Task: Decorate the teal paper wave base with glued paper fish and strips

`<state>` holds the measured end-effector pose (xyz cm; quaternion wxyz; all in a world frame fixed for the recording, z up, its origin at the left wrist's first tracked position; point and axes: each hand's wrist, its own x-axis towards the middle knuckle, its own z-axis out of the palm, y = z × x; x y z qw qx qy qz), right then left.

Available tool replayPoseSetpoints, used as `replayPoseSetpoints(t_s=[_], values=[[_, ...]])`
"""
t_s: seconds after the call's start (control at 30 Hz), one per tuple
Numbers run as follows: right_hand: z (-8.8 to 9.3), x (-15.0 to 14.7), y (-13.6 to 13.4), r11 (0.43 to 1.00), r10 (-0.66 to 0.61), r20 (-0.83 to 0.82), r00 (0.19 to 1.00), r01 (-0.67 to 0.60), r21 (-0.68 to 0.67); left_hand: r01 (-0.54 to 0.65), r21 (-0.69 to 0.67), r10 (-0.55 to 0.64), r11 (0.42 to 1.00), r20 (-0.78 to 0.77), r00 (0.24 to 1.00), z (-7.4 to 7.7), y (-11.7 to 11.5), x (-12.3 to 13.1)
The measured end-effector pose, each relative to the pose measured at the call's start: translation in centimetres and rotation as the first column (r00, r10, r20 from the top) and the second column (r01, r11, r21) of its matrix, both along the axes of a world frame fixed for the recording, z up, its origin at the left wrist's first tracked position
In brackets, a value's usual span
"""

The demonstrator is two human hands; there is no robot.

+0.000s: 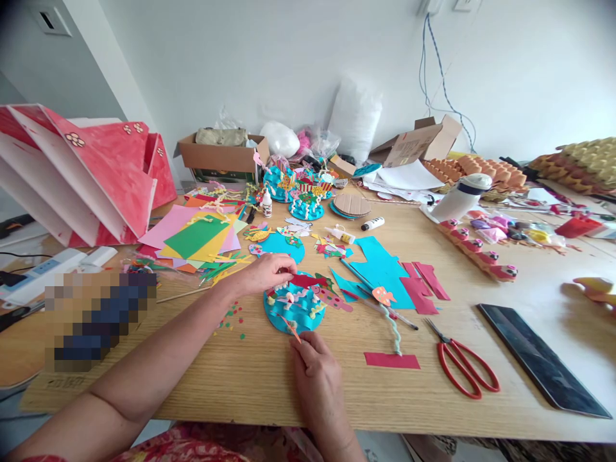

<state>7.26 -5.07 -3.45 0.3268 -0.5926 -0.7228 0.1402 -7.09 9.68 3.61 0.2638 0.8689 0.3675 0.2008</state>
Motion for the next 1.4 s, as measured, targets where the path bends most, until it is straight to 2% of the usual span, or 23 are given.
replayPoseSetpoints(t_s=[0.23, 0.4, 0.53, 0.7, 1.2, 1.4], values=[[-1.1, -0.1, -0.4, 0.994, 0.015, 0.174, 0.985, -0.035, 0.108, -0.005, -0.017, 0.005, 1.000, -0.002, 1.000, 0.1, 0.0, 0.0], [-1.3, -0.3, -0.3, 0.992, 0.017, 0.342, 0.939, -0.059, 0.113, -0.005, -0.009, 0.005, 1.000, -0.005, 1.000, 0.0, 0.0, 0.0], [-1.4, -0.4, -0.2, 0.992, -0.007, 0.410, 0.912, -0.047, 0.121, 0.002, -0.005, -0.002, 1.000, -0.007, 1.000, 0.0, 0.1, 0.0], [-1.3, -0.7, 0.0, 0.997, 0.012, 0.433, 0.901, -0.042, 0.060, 0.010, -0.002, -0.010, 1.000, -0.012, 1.000, 0.0, 0.0, -0.1], [0.0, -1.0, 0.5, 0.999, 0.020, 0.501, 0.865, -0.030, 0.012, 0.005, -0.004, -0.005, 1.000, 0.029, 1.000, -0.3, 0.1, 0.0], [0.4, -1.1, 0.9, 0.998, 0.042, 0.467, 0.883, -0.021, -0.051, 0.029, 0.010, -0.030, 1.000, 0.036, 0.999, -0.7, 0.3, -0.1]])
